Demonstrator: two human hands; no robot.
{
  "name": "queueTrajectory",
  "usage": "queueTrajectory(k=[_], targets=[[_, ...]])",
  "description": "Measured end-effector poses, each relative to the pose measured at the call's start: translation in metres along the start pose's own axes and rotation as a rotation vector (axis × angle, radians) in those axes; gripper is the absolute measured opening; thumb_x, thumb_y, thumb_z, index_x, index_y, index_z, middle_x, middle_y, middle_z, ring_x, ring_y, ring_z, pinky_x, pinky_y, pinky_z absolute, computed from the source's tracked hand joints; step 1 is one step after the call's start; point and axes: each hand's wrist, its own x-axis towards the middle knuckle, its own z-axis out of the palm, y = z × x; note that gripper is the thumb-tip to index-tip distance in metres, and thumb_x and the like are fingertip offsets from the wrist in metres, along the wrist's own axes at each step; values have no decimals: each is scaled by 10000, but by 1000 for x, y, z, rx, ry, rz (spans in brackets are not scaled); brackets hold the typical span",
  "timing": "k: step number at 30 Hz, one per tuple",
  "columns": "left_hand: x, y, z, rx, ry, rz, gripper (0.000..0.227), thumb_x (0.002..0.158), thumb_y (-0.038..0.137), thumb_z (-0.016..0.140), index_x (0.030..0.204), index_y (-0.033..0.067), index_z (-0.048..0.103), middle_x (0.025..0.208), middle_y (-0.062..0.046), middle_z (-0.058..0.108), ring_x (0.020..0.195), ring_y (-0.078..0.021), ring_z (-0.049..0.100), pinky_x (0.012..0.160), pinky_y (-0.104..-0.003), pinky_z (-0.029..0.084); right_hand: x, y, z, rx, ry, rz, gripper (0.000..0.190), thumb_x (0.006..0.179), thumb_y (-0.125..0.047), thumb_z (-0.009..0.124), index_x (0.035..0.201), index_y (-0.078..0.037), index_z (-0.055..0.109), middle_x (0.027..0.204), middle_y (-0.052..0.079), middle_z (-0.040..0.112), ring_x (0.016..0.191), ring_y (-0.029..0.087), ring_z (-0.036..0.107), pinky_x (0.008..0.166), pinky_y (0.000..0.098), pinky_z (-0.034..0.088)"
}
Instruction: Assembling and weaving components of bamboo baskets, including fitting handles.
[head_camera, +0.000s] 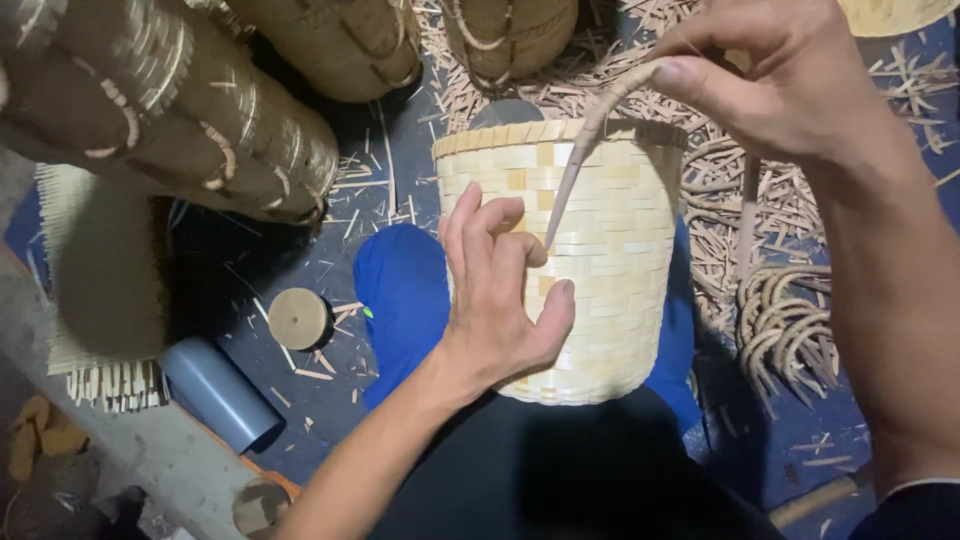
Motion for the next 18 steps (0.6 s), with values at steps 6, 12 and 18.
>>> queueTrajectory(k=[6, 12, 18], targets=[[-1, 1, 1, 10, 9, -10, 395, 791, 171, 763, 1068, 22, 525, 1356, -237, 432, 1438, -514, 311, 1236, -639, 222, 4, -3, -3, -106, -66, -147, 111, 981, 0, 727, 1061, 76, 721, 686, 75, 586, 581, 132, 526, 505, 286, 375], [-5, 0, 2, 4, -14, -3, 401, 796, 167, 756, 1079, 12, 517, 1372, -243, 418, 1436, -510, 301, 1241, -657, 220, 15, -4, 1, -184, -183, -276, 136, 932, -39, 762, 1033, 46, 735, 741, 94, 634, 617, 151, 569, 527, 297, 415], [-12, -6, -5, -29, -51, -47, 447, 807, 175, 791, 1100, -17, 514, 1403, -250, 417, 1487, -549, 282, 1222, -698, 205, 15, 1, 9, -144, -227, -196, 151, 953, -94, 768, 1041, 27, 745, 773, 93, 663, 666, 155, 620, 569, 298, 470]])
